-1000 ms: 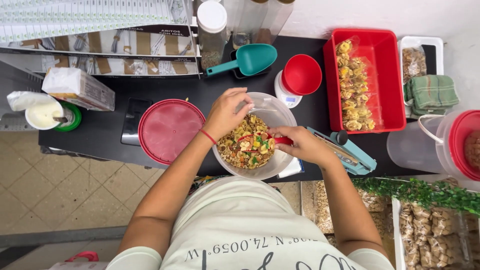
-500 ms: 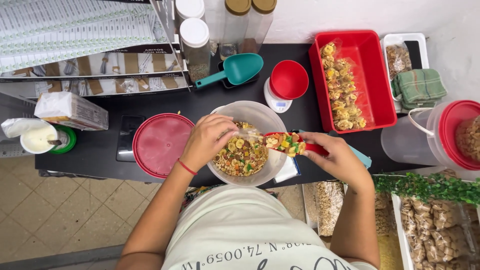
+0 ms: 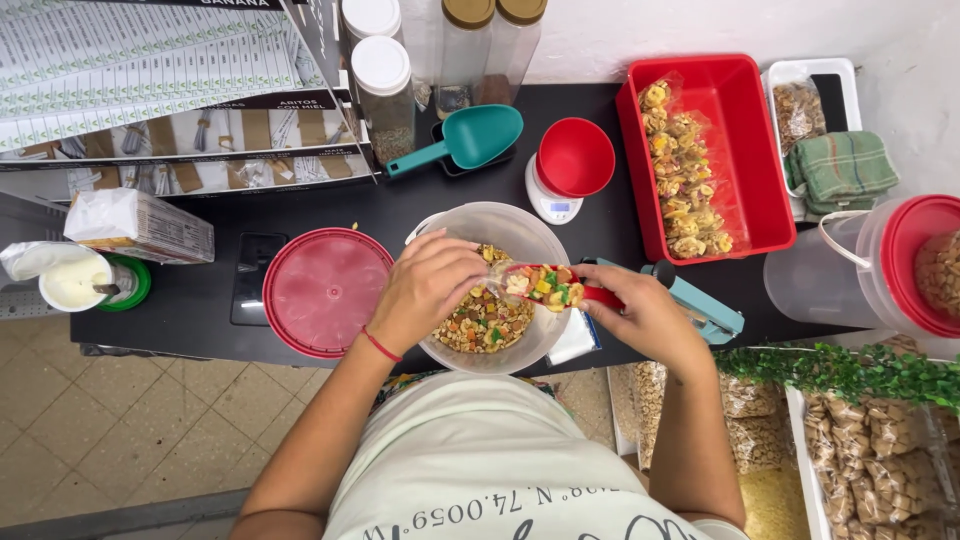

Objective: Packaging bulk snack mix into small plastic bags by scooping, weighing, and sealing them with a heat sealer.

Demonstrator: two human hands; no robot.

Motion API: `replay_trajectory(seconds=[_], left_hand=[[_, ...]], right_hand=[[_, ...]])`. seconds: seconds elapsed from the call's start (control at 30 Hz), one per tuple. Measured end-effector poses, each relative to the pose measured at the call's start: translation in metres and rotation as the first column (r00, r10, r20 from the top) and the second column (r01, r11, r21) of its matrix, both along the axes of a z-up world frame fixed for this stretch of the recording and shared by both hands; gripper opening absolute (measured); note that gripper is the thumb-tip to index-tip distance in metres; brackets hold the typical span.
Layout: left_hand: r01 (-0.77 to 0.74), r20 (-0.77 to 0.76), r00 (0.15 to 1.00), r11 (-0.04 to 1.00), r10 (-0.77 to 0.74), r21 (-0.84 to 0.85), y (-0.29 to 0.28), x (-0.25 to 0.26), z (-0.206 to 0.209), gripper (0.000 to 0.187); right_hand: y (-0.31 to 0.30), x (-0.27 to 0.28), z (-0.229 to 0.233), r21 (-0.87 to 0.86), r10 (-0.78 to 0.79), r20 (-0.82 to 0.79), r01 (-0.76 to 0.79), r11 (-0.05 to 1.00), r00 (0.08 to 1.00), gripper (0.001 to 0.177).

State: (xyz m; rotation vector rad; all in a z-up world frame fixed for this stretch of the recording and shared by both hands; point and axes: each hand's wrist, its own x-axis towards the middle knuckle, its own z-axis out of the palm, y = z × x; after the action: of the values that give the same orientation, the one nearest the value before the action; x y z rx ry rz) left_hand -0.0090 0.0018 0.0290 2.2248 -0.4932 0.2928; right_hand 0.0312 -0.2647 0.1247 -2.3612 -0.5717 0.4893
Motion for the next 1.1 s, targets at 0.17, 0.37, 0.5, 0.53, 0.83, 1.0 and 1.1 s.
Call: replay_trajectory(seconds=[0.17,0.37,0.5,0.53,0.83,1.0,1.1], left_hand=[[0.051,-0.054,0.997,0.999,-0.050,0.017,-0.003,-0.001,-0.007,0.024],[0.081,-0.087,0.993,0.995,-0.075,0.058,-0.010,0.001,0.006,0.054],[0.112,-0.128,0.987,0.988,-0.099,0.102,-0.020,0.000,0.003,0.081],[0.115,-0.129,0.986,0.988,-0.102,0.102,-0.021,-0.001,0.001,0.081],[0.016,-0.196,0.980,0.990,0.013,0.143,-0.018,-0.004,0.003,0.098],[-0.096,-0.091,0.992,0.990,0.087,-0.104,-0.029,-0.004,-0.013,0.099],[-0.147,-0.019,0.989,0.982,0.145,-0.120,-0.038,-0.005,-0.007,0.095]], right_hand=[[0.006,0.003,-0.012,-0.028,0.038,0.014,-0.038,0.999,0.999,0.038],[0.020,0.004,-0.018,-0.100,0.116,0.026,-0.113,0.989,0.993,0.038],[0.036,0.002,-0.015,-0.208,0.196,0.080,-0.176,0.962,0.977,0.035],[0.040,0.001,-0.016,-0.207,0.193,0.079,-0.173,0.963,0.978,0.035],[0.027,0.011,-0.040,-0.074,0.102,0.205,-0.088,0.993,0.973,0.038],[0.031,-0.001,-0.080,0.594,-0.234,-0.194,0.304,0.745,0.953,0.052],[0.044,-0.004,-0.082,0.521,-0.225,-0.061,0.223,0.824,0.973,0.052]])
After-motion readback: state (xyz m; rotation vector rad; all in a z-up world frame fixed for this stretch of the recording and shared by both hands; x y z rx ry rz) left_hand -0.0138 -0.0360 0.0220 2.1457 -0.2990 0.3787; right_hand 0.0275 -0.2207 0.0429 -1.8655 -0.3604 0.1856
